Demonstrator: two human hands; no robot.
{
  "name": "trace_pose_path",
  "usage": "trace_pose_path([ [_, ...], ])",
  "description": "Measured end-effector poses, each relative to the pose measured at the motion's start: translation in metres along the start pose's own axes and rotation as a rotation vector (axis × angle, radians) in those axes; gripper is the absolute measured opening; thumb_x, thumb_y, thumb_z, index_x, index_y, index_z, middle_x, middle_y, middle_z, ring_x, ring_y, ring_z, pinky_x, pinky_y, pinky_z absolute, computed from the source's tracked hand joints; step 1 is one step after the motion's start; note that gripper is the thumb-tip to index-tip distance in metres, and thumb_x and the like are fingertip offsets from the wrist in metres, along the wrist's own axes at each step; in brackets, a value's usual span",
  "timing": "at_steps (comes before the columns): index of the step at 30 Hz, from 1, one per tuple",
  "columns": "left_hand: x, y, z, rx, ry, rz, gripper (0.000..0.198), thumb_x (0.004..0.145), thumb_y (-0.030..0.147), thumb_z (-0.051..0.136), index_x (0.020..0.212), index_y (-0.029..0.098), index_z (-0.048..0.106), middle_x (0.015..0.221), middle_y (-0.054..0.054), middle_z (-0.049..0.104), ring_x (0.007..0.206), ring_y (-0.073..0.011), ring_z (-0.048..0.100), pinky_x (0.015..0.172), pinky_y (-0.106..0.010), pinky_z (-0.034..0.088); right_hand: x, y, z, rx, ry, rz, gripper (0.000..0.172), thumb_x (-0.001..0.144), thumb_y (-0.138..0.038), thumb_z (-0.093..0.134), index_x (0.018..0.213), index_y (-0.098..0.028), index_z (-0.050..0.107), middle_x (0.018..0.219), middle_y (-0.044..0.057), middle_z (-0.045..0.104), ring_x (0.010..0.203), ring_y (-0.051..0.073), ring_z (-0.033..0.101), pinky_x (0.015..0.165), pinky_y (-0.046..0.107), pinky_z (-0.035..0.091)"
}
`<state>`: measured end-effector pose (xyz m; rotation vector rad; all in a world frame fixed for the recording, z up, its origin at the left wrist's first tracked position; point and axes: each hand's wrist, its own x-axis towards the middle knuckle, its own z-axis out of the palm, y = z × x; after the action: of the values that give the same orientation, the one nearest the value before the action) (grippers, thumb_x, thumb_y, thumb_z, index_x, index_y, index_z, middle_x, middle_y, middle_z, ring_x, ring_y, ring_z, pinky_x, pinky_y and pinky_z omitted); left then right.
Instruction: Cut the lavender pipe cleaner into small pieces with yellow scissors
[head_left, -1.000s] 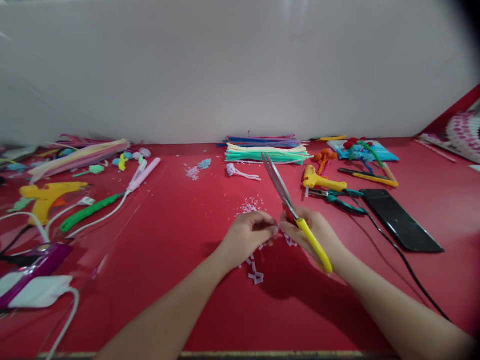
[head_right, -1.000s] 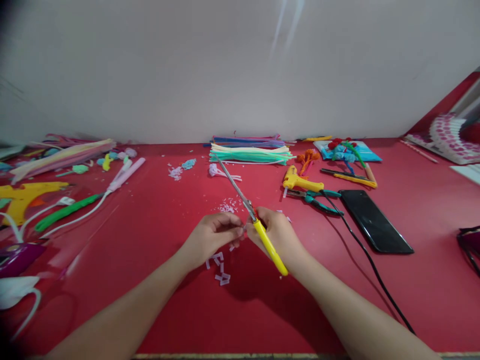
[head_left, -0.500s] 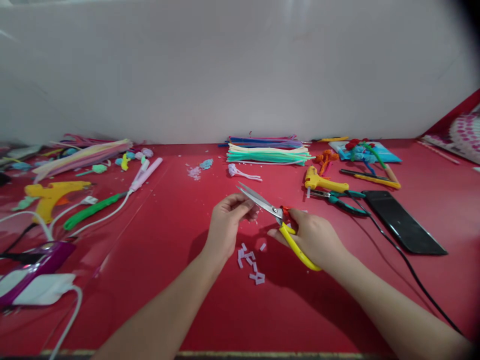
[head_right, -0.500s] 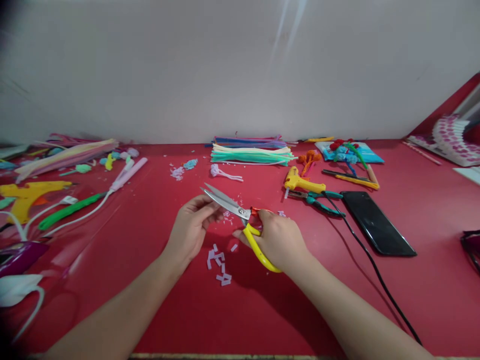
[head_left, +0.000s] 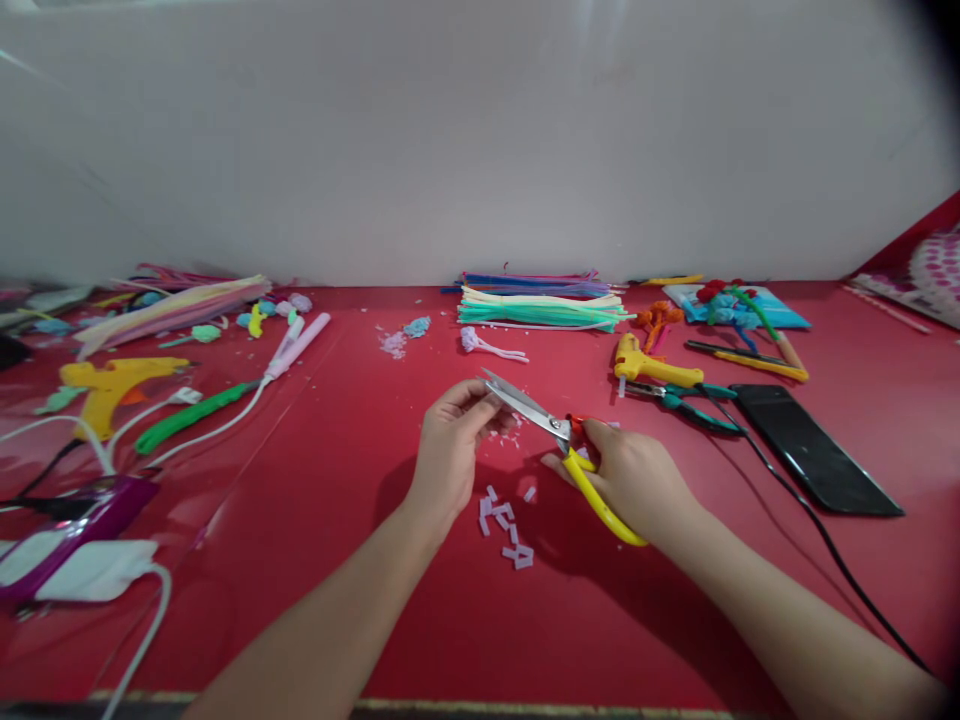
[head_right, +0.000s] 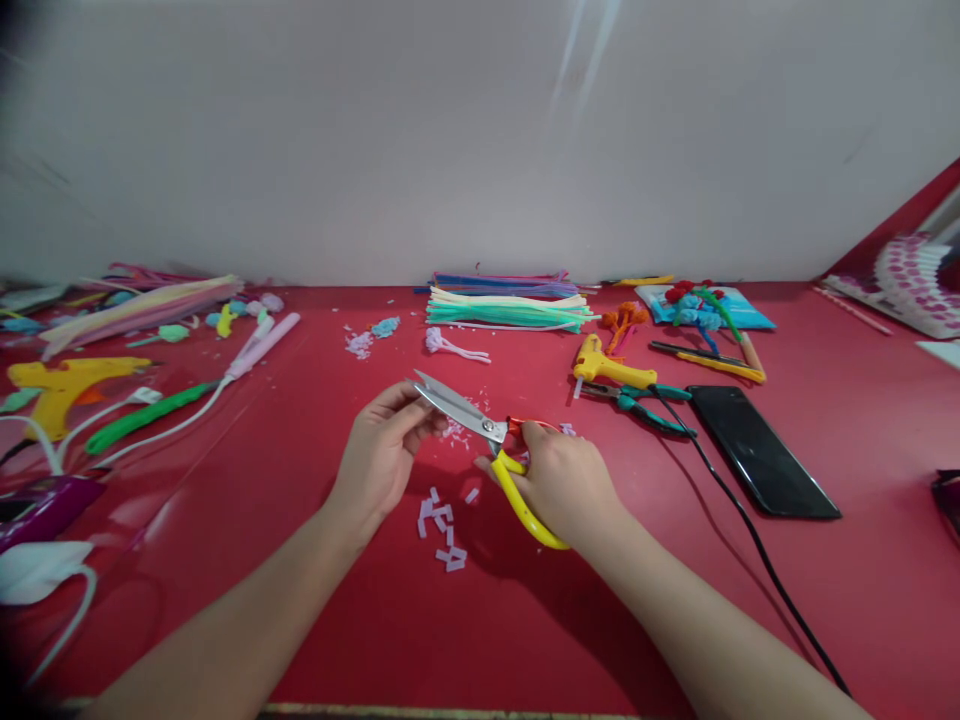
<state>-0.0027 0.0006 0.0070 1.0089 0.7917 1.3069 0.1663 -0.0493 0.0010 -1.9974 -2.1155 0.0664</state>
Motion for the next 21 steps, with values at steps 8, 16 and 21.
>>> trace_pose_path([
  [8, 0.0013, 0.0007, -0.0004, -0.014, 0.016, 0.0, 0.003, 0.07, 0.015, 0.056, 0.073, 0.015, 0.057, 0.061, 0.002, 0.057, 0.055, -0.0076, 0.054, 0.055, -0.02, 0.043, 0.0004, 0.0017, 0.0003, -0.029, -0.001, 0.006, 0.037, 0.074, -0.057, 0.034, 0.07, -0.022, 0.045, 0.059, 0.001, 0.058, 0.051, 0.014, 0.053, 0.046, 0.023, 0.021],
  [16, 0.0002, 0.0011, -0.0013, -0.017, -0.002, 0.002, 0.004, 0.071, 0.015, 0.055, 0.074, 0.014, 0.057, 0.063, 0.001, 0.058, 0.055, -0.0074, 0.054, 0.056, -0.02, 0.043, 0.0006, 0.0032, 0.0013, -0.071, -0.013, -0.004, 0.04, 0.075, -0.057, 0.032, 0.069, -0.02, 0.045, 0.058, 0.002, 0.057, 0.049, 0.013, 0.051, 0.045, 0.024, 0.019],
  [21, 0.0001, 0.001, -0.0017, -0.022, -0.001, -0.007, 0.004, 0.071, 0.017, 0.056, 0.074, 0.015, 0.057, 0.063, 0.001, 0.058, 0.055, -0.0073, 0.054, 0.056, -0.02, 0.043, 0.0005, 0.0032, 0.0002, -0.069, -0.011, -0.004, 0.04, 0.075, -0.057, 0.032, 0.068, -0.02, 0.045, 0.056, 0.002, 0.056, 0.048, 0.013, 0.049, 0.045, 0.024, 0.018],
])
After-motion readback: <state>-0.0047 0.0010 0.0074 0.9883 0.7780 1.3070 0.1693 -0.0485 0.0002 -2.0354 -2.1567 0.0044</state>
